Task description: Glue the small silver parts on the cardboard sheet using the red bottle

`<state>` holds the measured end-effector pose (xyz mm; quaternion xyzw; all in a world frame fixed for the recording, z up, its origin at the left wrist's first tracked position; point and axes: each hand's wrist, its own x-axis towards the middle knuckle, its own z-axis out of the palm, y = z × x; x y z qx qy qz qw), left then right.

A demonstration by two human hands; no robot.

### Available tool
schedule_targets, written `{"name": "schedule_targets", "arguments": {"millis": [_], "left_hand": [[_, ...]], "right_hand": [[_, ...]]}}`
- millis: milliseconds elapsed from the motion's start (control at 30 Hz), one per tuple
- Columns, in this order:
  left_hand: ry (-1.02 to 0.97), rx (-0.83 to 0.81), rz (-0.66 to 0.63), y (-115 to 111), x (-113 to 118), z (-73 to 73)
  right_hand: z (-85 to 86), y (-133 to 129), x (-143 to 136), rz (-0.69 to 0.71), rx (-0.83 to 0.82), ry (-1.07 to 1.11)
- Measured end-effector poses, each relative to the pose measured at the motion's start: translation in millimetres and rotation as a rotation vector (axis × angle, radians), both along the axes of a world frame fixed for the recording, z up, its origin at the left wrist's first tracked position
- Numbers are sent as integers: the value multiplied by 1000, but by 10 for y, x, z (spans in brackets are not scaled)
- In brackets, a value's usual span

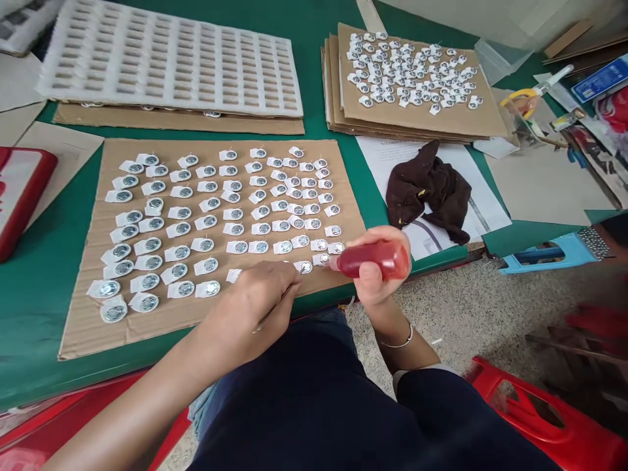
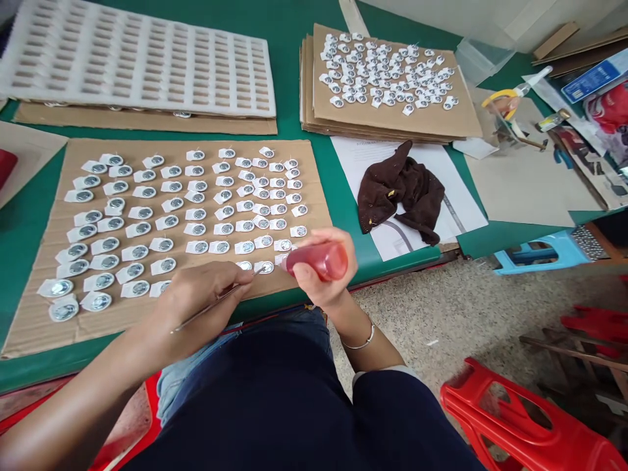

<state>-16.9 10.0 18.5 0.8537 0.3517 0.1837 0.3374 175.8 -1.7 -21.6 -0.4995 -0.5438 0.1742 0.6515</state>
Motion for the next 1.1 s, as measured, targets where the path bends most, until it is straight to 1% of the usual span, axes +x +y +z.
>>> {"name": "schedule_targets", "arguments": {"millis": [100, 233, 600, 867, 1100], "left_hand": [[21, -9, 22, 20, 3, 13], [20, -9, 35, 6, 8, 0], [-22, 5, 33, -19, 9, -33], [-29, -8, 28, -37, 3, -27], [-18, -21, 12, -47, -4, -14]], "right_hand": [[-81, -68, 2, 0, 18, -86], [-127, -41, -10, 18, 49, -151], [-130, -3, -37, 69, 93, -77], [-129, -8, -25, 86, 51, -126], [-141, -7, -27, 70, 37, -140]]}}
